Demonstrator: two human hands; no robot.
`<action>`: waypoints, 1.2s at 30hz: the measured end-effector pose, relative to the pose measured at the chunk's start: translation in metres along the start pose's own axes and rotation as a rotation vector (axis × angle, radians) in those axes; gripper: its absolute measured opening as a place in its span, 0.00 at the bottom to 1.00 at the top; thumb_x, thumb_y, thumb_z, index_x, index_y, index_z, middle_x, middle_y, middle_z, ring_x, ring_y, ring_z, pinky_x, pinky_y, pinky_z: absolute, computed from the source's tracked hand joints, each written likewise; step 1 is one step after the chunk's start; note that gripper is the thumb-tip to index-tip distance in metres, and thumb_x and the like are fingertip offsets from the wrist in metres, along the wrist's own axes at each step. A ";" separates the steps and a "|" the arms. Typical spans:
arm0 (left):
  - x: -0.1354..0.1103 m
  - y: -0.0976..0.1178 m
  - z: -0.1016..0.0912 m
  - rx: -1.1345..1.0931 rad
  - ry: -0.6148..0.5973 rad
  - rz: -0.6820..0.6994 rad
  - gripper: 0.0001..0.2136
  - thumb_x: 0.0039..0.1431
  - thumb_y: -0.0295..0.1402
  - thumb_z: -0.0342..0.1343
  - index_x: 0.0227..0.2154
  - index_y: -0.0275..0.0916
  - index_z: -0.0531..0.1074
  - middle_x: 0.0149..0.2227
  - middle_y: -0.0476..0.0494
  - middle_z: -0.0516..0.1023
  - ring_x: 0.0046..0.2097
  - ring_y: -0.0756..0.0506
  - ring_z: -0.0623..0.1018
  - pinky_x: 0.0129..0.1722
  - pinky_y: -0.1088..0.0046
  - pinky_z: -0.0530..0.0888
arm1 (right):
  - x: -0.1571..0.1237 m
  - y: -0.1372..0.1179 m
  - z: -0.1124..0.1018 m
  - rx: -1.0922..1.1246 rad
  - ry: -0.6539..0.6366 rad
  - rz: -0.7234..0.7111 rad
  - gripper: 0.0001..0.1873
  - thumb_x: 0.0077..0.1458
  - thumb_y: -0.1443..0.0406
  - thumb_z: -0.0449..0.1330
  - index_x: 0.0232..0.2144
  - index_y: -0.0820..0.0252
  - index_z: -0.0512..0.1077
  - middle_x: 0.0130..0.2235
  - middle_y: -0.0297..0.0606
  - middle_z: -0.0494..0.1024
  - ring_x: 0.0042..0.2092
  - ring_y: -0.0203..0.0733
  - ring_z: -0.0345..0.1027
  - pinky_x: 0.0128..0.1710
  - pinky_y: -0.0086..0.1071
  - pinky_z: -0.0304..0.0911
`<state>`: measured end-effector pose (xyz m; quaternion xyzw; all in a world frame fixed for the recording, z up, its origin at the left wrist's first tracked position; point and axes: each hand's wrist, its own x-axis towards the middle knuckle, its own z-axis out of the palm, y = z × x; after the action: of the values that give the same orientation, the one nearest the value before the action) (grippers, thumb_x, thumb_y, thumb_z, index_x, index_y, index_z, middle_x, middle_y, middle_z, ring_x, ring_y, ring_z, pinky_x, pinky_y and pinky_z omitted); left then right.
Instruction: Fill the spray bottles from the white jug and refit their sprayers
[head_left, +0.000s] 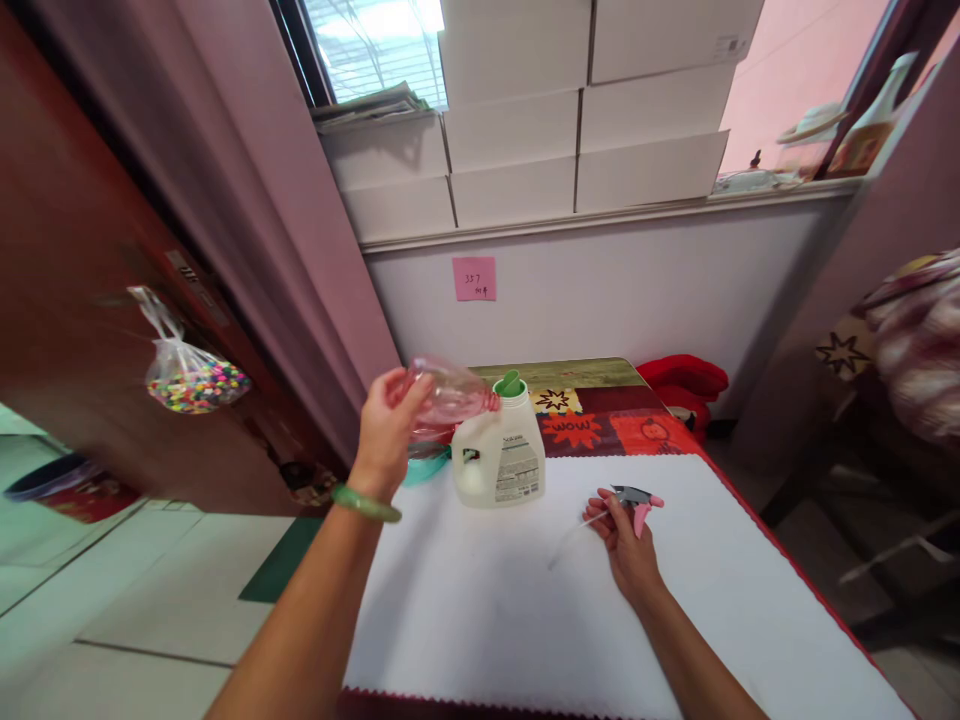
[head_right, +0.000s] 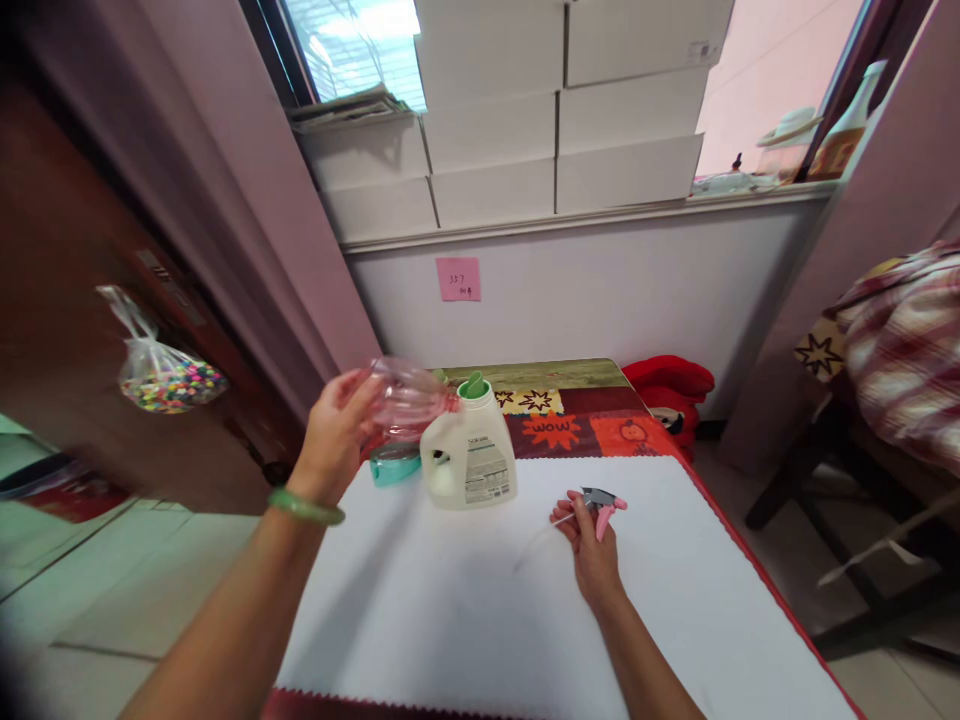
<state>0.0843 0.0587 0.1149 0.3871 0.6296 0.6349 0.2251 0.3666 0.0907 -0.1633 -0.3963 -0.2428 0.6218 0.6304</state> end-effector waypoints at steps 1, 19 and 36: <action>-0.015 -0.015 -0.007 -0.172 0.012 -0.026 0.30 0.50 0.56 0.71 0.50 0.45 0.73 0.48 0.41 0.83 0.49 0.38 0.84 0.45 0.62 0.83 | -0.001 -0.001 0.001 0.002 0.016 0.003 0.31 0.46 0.45 0.78 0.44 0.58 0.80 0.37 0.37 0.85 0.39 0.44 0.80 0.45 0.40 0.80; -0.142 -0.098 -0.004 -1.004 0.012 -0.838 0.15 0.71 0.37 0.58 0.52 0.30 0.77 0.41 0.31 0.85 0.41 0.37 0.87 0.46 0.53 0.85 | -0.086 -0.147 0.147 0.073 0.012 -0.657 0.23 0.59 0.48 0.71 0.48 0.55 0.77 0.44 0.36 0.83 0.41 0.38 0.81 0.47 0.37 0.78; -0.146 -0.099 -0.005 -0.979 -0.063 -0.777 0.22 0.72 0.37 0.58 0.63 0.29 0.73 0.47 0.28 0.85 0.42 0.38 0.87 0.43 0.57 0.85 | -0.096 -0.121 0.144 -0.012 -0.045 -0.573 0.22 0.61 0.49 0.69 0.50 0.55 0.76 0.45 0.39 0.84 0.43 0.43 0.82 0.51 0.45 0.77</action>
<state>0.1483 -0.0471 -0.0117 0.0002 0.3533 0.7099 0.6092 0.3130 0.0361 0.0329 -0.3012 -0.3626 0.4253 0.7726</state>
